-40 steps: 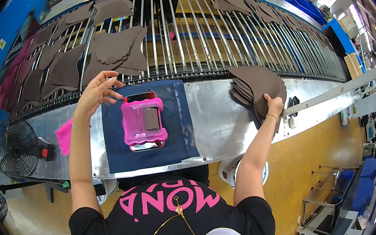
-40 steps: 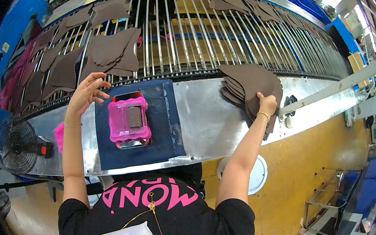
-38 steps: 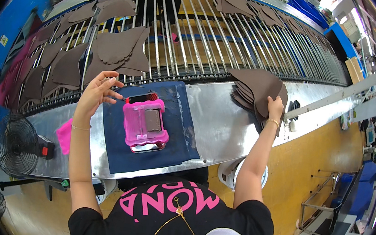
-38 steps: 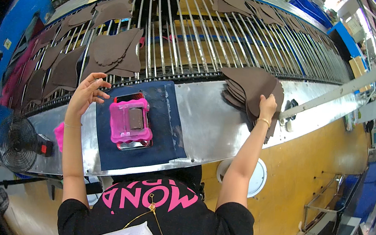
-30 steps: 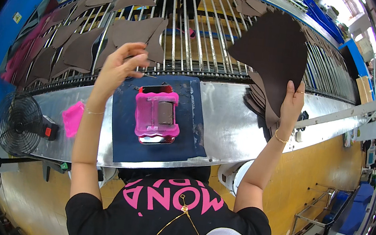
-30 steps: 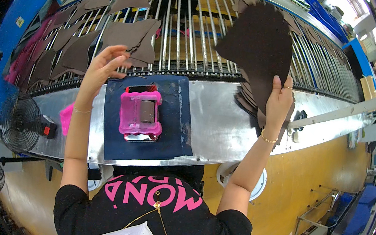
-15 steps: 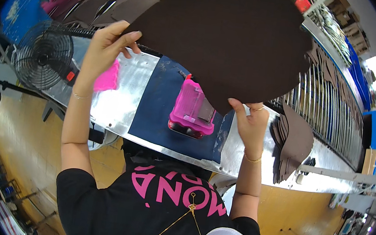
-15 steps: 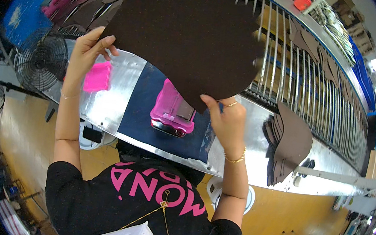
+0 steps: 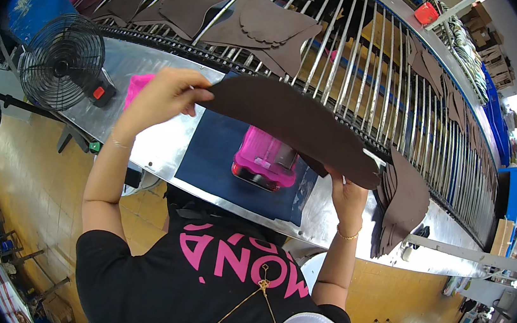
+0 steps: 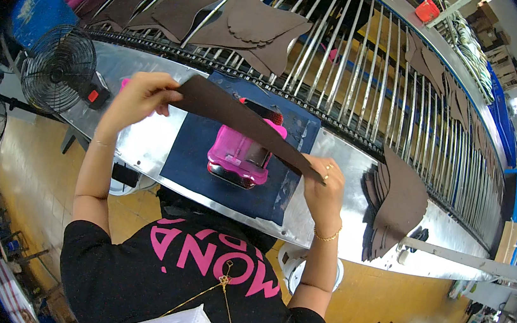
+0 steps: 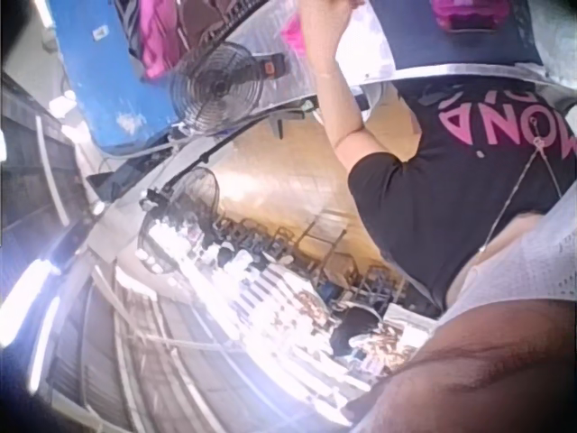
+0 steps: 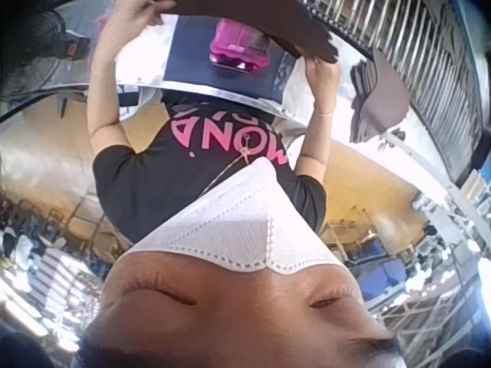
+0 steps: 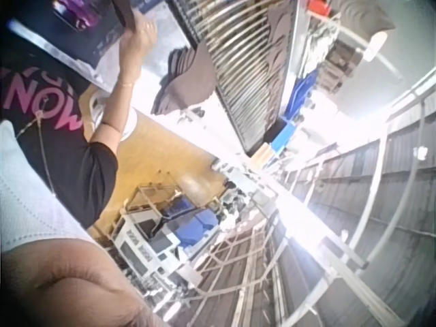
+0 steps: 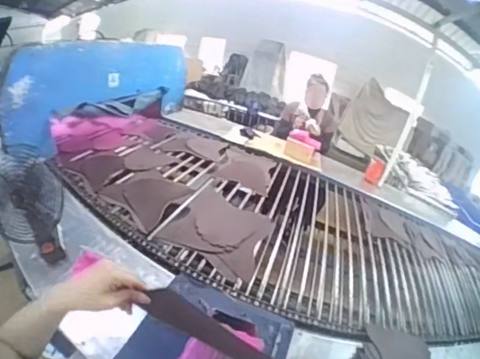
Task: The person picks brown fabric pieces from a conveyor belt and places them into a pink plastic container on the table. They repeatedly handle the pieces, stacking them in the container.
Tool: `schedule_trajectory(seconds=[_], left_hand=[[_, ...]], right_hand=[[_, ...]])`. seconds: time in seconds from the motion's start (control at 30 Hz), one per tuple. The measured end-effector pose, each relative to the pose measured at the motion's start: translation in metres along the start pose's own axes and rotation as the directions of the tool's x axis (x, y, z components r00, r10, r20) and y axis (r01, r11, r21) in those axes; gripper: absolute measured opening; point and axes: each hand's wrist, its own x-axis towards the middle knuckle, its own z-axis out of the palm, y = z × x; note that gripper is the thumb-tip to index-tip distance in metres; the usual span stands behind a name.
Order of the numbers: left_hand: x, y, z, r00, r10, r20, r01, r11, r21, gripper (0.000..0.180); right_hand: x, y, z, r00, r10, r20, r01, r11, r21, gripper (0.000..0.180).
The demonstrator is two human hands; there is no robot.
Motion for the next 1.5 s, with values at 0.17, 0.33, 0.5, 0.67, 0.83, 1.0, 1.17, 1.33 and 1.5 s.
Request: schedule_trajectory(seconds=[0.17,0.33,0.5,0.67,0.83,1.0,1.17,1.33,1.5], left_hand=[[0.027,0.012,0.041,0.965,0.187,0.183,-0.221,0.957,0.188,0.01],[0.046,0.035,0.078,0.829,0.461,0.318,-0.55,0.775,0.311,0.012],[0.072,0.06,0.129,0.683,0.586,0.437,-0.718,0.648,0.255,0.037],[0.095,0.124,0.13,0.634,0.74,0.223,-0.757,0.653,-0.014,0.067],[0.097,0.144,0.129,0.567,0.763,0.311,-0.816,0.57,0.09,0.026],[0.137,0.097,0.133,0.75,0.617,0.238,-0.66,0.713,0.234,0.017],[0.185,-0.008,0.081,0.998,0.064,-0.013,-0.063,0.869,-0.491,0.025],[0.243,-0.135,0.02,0.906,-0.233,-0.353,-0.109,0.678,-0.727,0.043],[0.293,-0.23,-0.021,0.711,-0.546,-0.443,-0.089,0.556,-0.826,0.06]], right_hand=[[-0.049,0.024,-0.018,0.983,0.141,-0.121,-0.151,0.986,-0.077,0.019],[-0.104,0.046,-0.065,0.865,0.418,-0.278,-0.408,0.908,0.096,0.019],[-0.109,0.019,-0.13,0.635,0.398,-0.662,-0.484,0.873,0.06,0.02],[-0.076,-0.028,-0.178,0.818,0.115,-0.564,-0.466,0.707,-0.532,0.016],[-0.021,-0.048,-0.176,0.974,-0.038,-0.224,-0.158,0.594,-0.788,0.009],[0.023,-0.057,-0.158,0.976,-0.058,-0.211,-0.17,0.409,-0.897,0.024],[0.02,-0.044,-0.166,0.854,-0.102,-0.511,-0.366,0.58,-0.727,0.025],[-0.005,-0.003,-0.154,0.883,0.172,-0.436,-0.433,0.653,-0.621,0.022],[-0.025,0.016,-0.129,0.838,0.437,-0.327,-0.543,0.605,-0.582,0.025]])
